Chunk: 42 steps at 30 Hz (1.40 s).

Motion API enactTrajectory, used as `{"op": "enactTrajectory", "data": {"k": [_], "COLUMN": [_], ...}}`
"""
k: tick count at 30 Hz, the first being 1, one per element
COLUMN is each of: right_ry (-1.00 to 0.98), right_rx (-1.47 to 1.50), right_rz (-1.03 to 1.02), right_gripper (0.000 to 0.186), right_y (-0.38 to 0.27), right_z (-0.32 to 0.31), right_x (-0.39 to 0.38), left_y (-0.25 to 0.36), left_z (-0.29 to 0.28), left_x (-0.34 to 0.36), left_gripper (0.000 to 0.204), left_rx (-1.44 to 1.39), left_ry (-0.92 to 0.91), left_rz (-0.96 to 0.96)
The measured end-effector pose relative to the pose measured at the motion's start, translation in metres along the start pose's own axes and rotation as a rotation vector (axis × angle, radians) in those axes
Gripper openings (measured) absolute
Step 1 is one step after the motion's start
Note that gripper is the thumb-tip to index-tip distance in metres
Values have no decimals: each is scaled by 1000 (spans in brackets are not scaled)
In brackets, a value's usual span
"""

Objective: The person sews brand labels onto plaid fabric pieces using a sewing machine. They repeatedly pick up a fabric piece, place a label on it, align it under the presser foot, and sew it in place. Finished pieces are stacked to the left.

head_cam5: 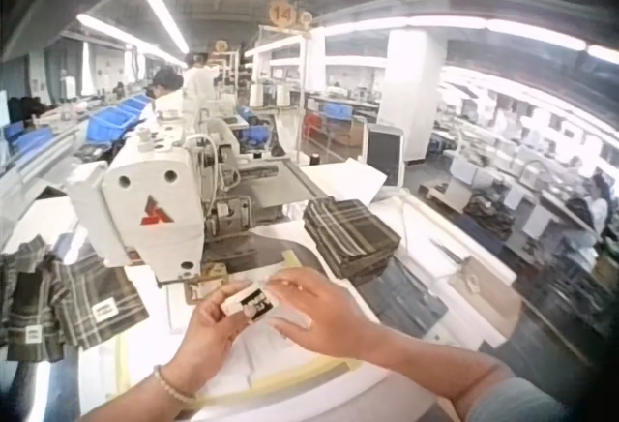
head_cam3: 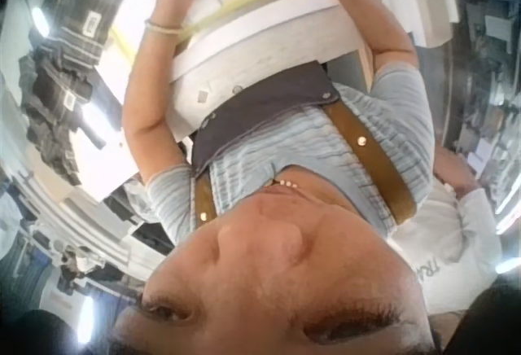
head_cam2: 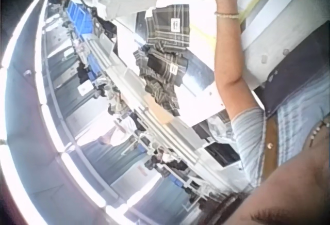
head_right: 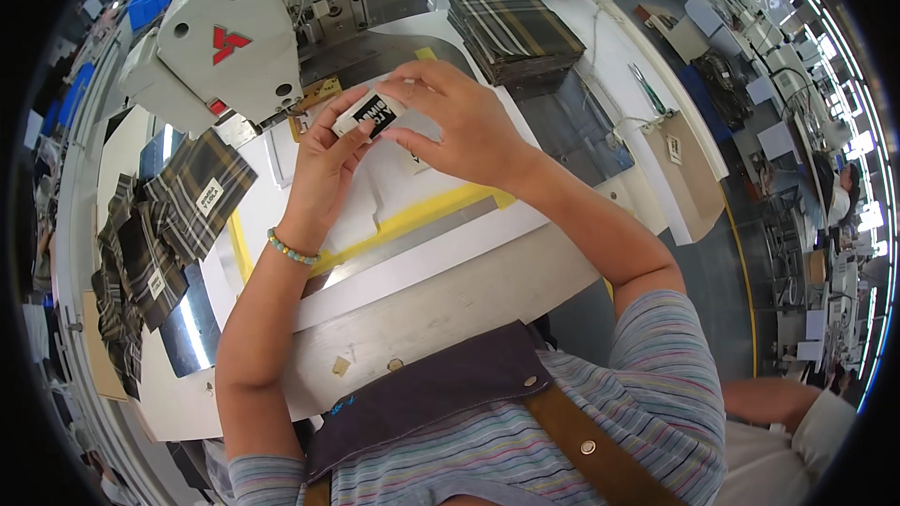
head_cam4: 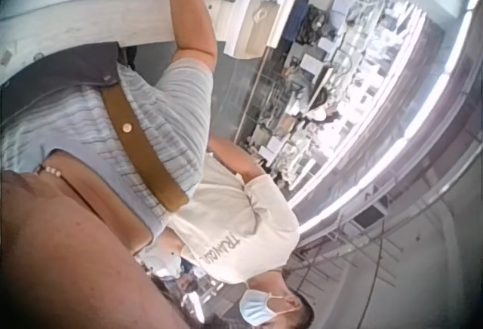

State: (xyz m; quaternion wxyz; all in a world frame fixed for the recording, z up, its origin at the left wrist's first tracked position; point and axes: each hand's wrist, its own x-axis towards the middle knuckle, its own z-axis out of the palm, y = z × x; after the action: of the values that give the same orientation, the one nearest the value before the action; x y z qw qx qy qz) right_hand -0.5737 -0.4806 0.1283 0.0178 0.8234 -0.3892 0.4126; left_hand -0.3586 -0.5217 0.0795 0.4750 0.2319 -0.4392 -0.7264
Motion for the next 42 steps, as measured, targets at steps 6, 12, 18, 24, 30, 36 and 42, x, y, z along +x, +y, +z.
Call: {"op": "enactTrajectory", "data": {"k": [6, 12, 18, 24, 30, 36, 42], "right_ry": [-25, -107, -171, -88, -67, -5, 13], "right_rx": [111, 15, -39, -55, 19, 418, 649], "right_rz": [140, 187, 150, 214, 338, 582, 569], "right_gripper": [37, 40, 42, 38, 39, 47, 42], "right_y": [9, 39, 43, 45, 40, 30, 36], "right_z": [37, 33, 43, 35, 39, 41, 49], "right_x": [-11, -37, -34, -30, -22, -35, -28], "left_y": [-5, -48, -57, -51, -52, -38, -12], "left_z": [-5, 4, 6, 17, 6, 13, -8], "left_x": [-7, 19, 37, 38, 34, 11, -7], "left_gripper": [43, 40, 29, 24, 31, 28, 35], "left_rx": [217, -20, -112, -84, -85, -23, 229], "left_ry": [76, 17, 128, 102, 108, 55, 4], "left_rz": [57, 56, 90, 64, 103, 53, 30]}}
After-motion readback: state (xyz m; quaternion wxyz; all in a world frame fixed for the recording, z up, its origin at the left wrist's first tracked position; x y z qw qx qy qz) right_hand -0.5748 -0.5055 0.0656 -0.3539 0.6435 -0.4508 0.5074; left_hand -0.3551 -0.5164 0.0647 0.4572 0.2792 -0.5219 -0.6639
